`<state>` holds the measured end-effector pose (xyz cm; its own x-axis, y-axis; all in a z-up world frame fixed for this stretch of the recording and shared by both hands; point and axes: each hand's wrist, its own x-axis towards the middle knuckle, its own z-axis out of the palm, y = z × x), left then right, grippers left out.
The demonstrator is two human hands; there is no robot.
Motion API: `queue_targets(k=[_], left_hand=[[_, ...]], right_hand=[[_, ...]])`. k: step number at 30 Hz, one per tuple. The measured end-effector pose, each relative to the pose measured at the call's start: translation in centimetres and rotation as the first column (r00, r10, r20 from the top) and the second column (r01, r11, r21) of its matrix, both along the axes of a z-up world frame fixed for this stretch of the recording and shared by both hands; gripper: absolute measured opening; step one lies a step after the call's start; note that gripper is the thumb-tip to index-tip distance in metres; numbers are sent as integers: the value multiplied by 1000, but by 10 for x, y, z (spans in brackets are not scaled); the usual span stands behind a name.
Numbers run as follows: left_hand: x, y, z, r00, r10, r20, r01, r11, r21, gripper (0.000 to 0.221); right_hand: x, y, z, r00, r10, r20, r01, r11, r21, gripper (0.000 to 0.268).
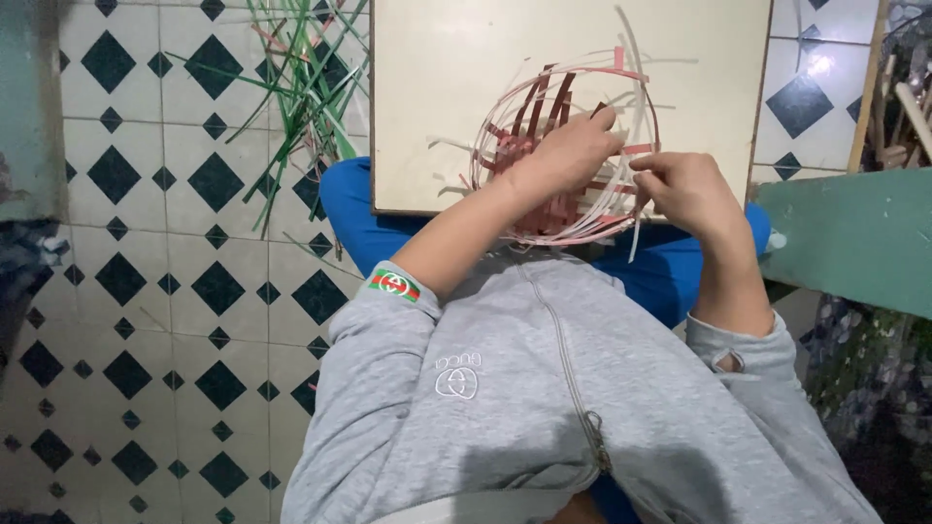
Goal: The person is weaving a basket by interlacing pink and white plastic strips through a circular frame.
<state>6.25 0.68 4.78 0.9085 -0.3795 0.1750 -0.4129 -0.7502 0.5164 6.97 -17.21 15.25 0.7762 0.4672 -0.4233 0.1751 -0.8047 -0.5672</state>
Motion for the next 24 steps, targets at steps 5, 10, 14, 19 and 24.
queue_targets(k=[5,10,14,19,24], left_hand=[[-1,2,15,986,5,-167,-6,1000,-7,19],[4,9,21,972,-35,-233,41,999,23,32],[5,9,24,938,-11,-347,29,998,47,31],[-3,18,45,862,0,-508,13,1000,21,36],[-1,25,16,834,-103,-542,86,995,-57,45]], right_hand=[[-5,-34,-13,998,52,40,-55,994,92,24],[-29,-57,-28,951,273,143,-284,957,57,41],[-50,-55,-55,837,409,364,-387,912,-135,19],[-50,-11,-44,735,316,601,-401,916,9,9],[-36,20,-50,730,540,420,-463,842,-277,36]])
